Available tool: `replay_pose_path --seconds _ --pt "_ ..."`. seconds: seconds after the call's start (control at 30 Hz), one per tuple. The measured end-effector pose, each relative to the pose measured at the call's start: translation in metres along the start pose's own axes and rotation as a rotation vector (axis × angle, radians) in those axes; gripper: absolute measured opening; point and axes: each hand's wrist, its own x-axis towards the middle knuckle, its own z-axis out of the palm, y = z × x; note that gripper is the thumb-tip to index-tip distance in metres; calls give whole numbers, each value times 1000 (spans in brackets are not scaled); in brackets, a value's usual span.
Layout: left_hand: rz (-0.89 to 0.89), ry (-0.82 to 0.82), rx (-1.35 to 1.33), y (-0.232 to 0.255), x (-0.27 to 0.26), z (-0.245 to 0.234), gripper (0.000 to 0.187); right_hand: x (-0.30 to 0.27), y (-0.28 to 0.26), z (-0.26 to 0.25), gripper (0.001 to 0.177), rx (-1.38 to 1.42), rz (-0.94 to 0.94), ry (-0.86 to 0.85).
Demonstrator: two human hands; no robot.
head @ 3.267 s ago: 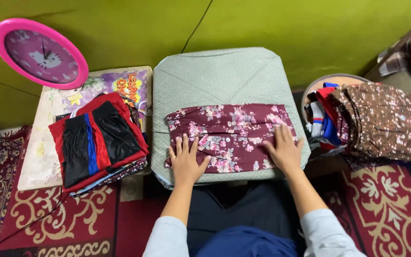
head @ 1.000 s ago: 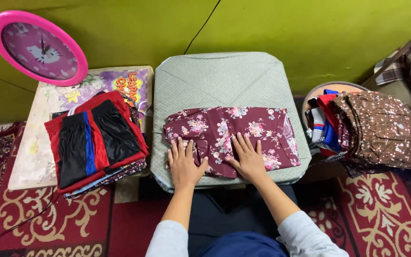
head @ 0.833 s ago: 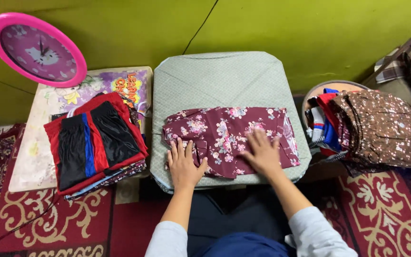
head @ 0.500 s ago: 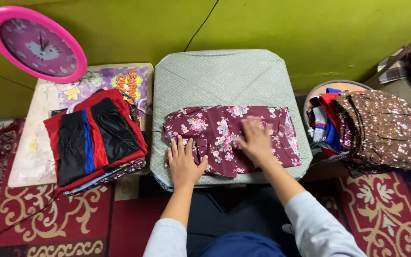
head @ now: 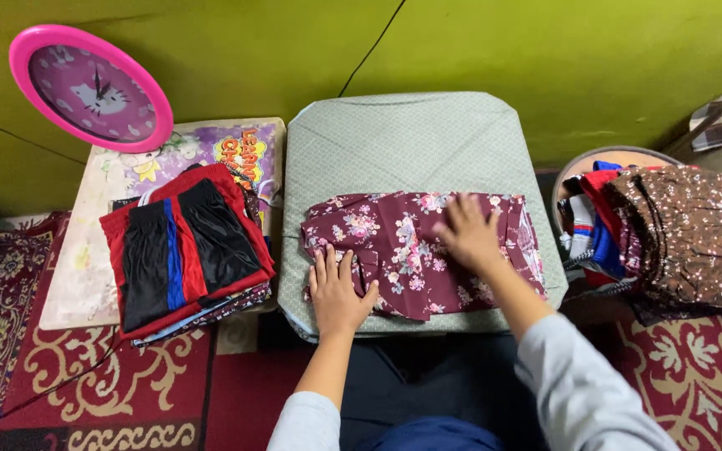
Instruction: Folding various items of clothing like shorts and pants and stacking them on a pile.
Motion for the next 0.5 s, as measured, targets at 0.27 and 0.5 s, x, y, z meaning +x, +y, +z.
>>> replay_pose_path --seconds 0.27,0.5 --pt "23 66 -20 -1 -4 3 87 -114 -4 35 84 -67 -106 3" --pt "51 186 -112 -6 -6 9 82 -91 9 48 77 87 85 214"
